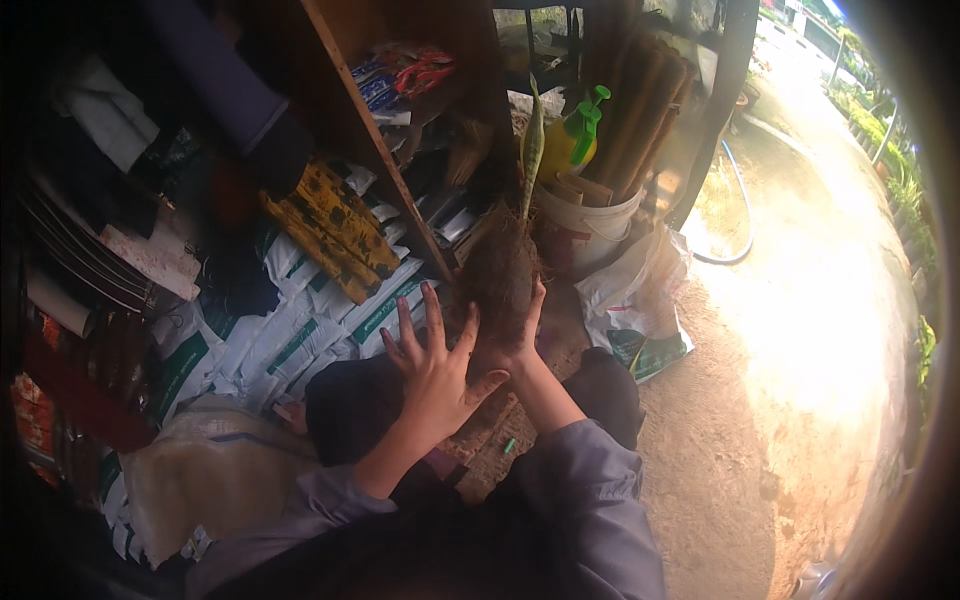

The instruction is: The person sits on the ground and uses both hands to loosen and remove soil from the root ball of a potted plant. The person repeatedly rotates the root ball and pulls away soil by hand, gradually exposing the roots.

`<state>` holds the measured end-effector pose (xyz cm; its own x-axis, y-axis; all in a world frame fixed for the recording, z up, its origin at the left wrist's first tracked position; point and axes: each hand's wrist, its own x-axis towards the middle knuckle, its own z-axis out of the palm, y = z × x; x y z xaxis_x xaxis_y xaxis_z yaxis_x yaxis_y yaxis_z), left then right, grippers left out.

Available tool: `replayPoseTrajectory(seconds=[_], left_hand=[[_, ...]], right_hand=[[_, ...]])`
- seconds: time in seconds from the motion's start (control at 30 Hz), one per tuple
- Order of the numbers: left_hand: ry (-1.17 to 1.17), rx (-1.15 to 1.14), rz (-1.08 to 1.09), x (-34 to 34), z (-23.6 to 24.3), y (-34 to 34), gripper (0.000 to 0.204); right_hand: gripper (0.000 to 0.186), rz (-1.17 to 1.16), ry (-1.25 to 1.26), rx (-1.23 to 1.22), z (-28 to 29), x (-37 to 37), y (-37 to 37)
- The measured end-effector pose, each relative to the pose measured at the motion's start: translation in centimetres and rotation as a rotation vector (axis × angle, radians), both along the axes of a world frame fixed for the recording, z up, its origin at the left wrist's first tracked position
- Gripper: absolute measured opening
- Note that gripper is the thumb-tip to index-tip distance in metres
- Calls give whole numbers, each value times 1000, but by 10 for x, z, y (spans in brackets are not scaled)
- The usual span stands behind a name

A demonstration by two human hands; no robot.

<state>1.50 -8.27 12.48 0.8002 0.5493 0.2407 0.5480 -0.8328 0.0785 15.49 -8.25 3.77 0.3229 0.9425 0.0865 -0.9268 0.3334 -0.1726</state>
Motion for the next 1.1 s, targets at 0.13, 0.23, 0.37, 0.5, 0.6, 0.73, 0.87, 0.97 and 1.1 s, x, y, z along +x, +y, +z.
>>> replayPoseTrajectory(seconds=[0.13, 0.23, 0.37, 0.5, 0.6, 0.73, 0.87, 0.97, 1.1], left_hand=[[-37, 23, -36, -7, 19, -8, 89], [0, 15, -20, -1, 12, -2, 90], [35, 21, 7, -9, 20, -7, 91], [28, -33, 21, -14, 17, -9, 90], [20, -57, 20, -16, 11, -5, 91], [-11, -91, 13, -24, 16, -4, 92], [22, -107, -15, -22, 17, -6, 93], [32, -64, -26, -13, 11, -8, 94], [119, -10, -22, -11, 12, -27, 94]], right_hand=[[95, 122, 23, 218, -8, 6, 3], [96, 160, 138, 248, -5, 2, 1], [98, 103, 21, 162, -3, 1, 5], [94, 179, 64, 262, -2, 0, 6], [81, 161, -85, 351, -9, -1, 9], [62, 179, -88, 332, -12, 1, 6], [61, 183, -108, 371, -5, -1, 4], [65, 116, -67, 386, -10, 4, 2], [82, 81, -55, 447, 3, -1, -4]])
